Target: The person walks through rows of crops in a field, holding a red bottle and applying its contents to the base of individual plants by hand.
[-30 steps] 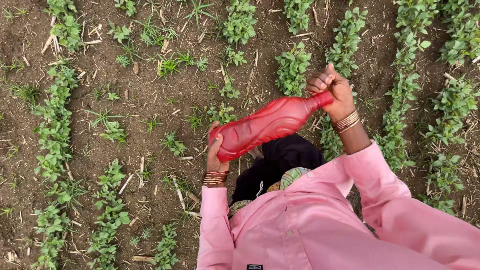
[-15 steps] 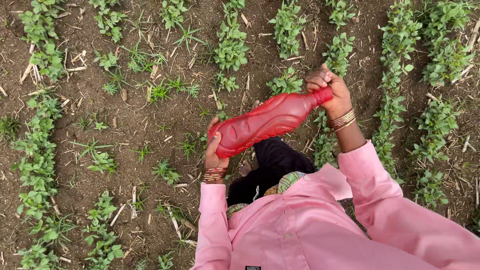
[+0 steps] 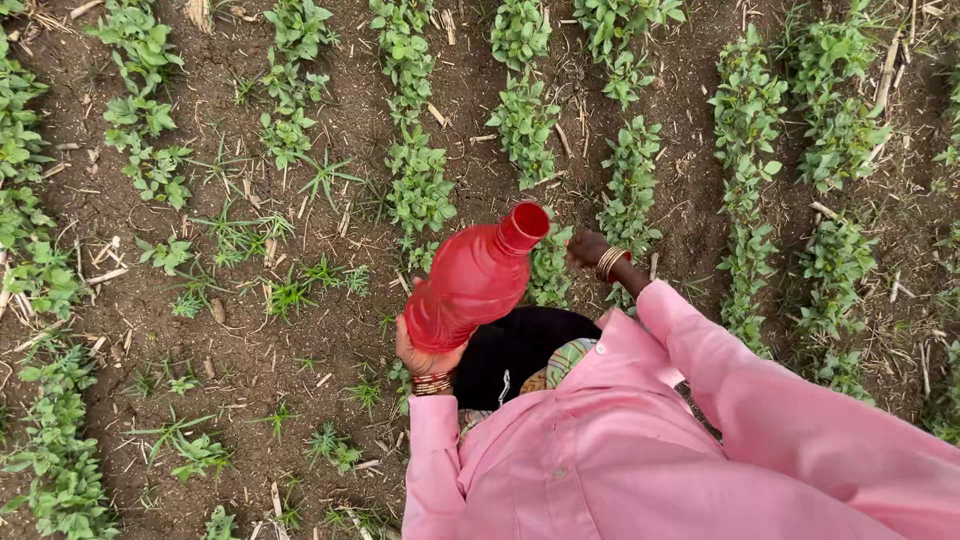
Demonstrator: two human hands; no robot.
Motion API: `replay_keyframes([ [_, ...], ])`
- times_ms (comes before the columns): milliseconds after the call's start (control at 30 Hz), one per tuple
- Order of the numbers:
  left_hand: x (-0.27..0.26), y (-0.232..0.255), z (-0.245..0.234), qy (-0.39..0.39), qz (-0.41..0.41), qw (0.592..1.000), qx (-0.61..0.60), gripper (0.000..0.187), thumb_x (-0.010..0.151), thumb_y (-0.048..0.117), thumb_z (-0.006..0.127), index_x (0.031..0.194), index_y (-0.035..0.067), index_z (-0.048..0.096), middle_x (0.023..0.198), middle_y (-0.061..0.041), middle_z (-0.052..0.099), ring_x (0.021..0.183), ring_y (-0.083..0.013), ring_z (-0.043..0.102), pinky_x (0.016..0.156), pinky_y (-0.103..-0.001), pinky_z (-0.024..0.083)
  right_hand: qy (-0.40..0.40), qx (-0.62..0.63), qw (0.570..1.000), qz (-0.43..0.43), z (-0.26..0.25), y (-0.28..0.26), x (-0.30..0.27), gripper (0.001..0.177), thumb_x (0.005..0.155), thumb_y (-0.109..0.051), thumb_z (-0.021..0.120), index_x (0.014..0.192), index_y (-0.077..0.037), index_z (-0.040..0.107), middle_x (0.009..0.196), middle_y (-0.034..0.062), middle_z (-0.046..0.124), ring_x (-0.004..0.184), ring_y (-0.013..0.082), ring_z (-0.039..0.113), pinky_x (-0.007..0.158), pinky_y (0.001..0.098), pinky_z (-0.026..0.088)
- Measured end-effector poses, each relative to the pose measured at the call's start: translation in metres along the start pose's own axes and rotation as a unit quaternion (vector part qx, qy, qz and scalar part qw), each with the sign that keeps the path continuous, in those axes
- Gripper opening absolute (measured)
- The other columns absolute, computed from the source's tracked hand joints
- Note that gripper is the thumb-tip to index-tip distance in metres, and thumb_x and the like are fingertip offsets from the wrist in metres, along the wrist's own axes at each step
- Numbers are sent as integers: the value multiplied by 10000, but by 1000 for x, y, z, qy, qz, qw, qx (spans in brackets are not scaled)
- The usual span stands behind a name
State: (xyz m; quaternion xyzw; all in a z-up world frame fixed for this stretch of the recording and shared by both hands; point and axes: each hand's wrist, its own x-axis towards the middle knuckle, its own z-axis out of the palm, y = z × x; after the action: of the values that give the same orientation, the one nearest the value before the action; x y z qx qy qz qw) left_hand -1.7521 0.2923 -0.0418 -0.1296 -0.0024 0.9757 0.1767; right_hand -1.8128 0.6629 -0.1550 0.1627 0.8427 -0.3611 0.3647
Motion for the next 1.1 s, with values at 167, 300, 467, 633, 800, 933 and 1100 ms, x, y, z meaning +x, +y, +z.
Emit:
replay_keyframes([
  [167, 69, 26, 18, 14, 31, 999, 29, 743, 943, 486, 696, 1565, 186, 421, 1586, -102, 460, 1501, -339, 399, 1203, -657, 309, 82, 91, 991, -56, -93, -49, 83, 308, 1071, -159, 487, 910, -2, 698, 732, 110, 737, 515, 109, 678, 438, 246, 567],
  [300, 134, 42, 36, -7, 16, 999, 44, 718, 956, 480, 681, 1558, 182, 428, 1591, -102, 464, 1502, -346, 403, 1192, -680, 309, 199, 48, 968, -147, -186, -102, 133, 204, 1041, -227, 610, 1078, -86, 753, 815, 72, 750, 559, 90, 672, 458, 250, 559],
  [467, 224, 68, 39, 14, -26, 999, 28, 673, 987, 486, 638, 1555, 178, 451, 1597, -112, 465, 1481, -368, 408, 1149, -698, 335, 93, 398, 880, -242, -278, -226, 103, 307, 1109, -299, 524, 1255, -68, 664, 1160, 120, 743, 940, 174, 737, 808, 302, 632],
  [633, 343, 100, 70, 71, -9, 991, 116, 670, 963, 442, 648, 1539, 160, 454, 1566, -100, 481, 1480, -342, 417, 1196, -654, 322, -104, 638, 710, -280, -333, -347, 95, 394, 1118, -353, 443, 1059, -31, 662, 1067, 126, 727, 1009, 257, 714, 955, 397, 591],
  [800, 447, 133, 125, 86, -1, 985, 147, 649, 938, 321, 691, 1507, 111, 459, 1501, -149, 532, 1417, -355, 485, 1179, -640, 363, -179, 737, 584, -291, -380, -398, 155, 400, 1148, -328, 418, 891, -68, 582, 864, 57, 610, 853, 204, 587, 830, 346, 518],
  [933, 519, 156, 171, 82, -15, 971, 222, 647, 940, 241, 712, 1510, 88, 448, 1467, -165, 543, 1381, -363, 518, 1167, -617, 387, -169, 767, 543, -296, -432, -403, 212, 429, 1159, -335, 407, 825, -94, 528, 802, 31, 543, 773, 170, 510, 729, 313, 458],
  [1100, 615, 163, 199, 68, -16, 959, 274, 660, 923, 200, 716, 1512, 101, 435, 1451, -145, 553, 1374, -356, 519, 1168, -609, 398, -135, 767, 544, -313, -487, -404, 282, 445, 1166, -337, 405, 795, -111, 501, 760, 20, 502, 742, 165, 490, 706, 308, 441],
])
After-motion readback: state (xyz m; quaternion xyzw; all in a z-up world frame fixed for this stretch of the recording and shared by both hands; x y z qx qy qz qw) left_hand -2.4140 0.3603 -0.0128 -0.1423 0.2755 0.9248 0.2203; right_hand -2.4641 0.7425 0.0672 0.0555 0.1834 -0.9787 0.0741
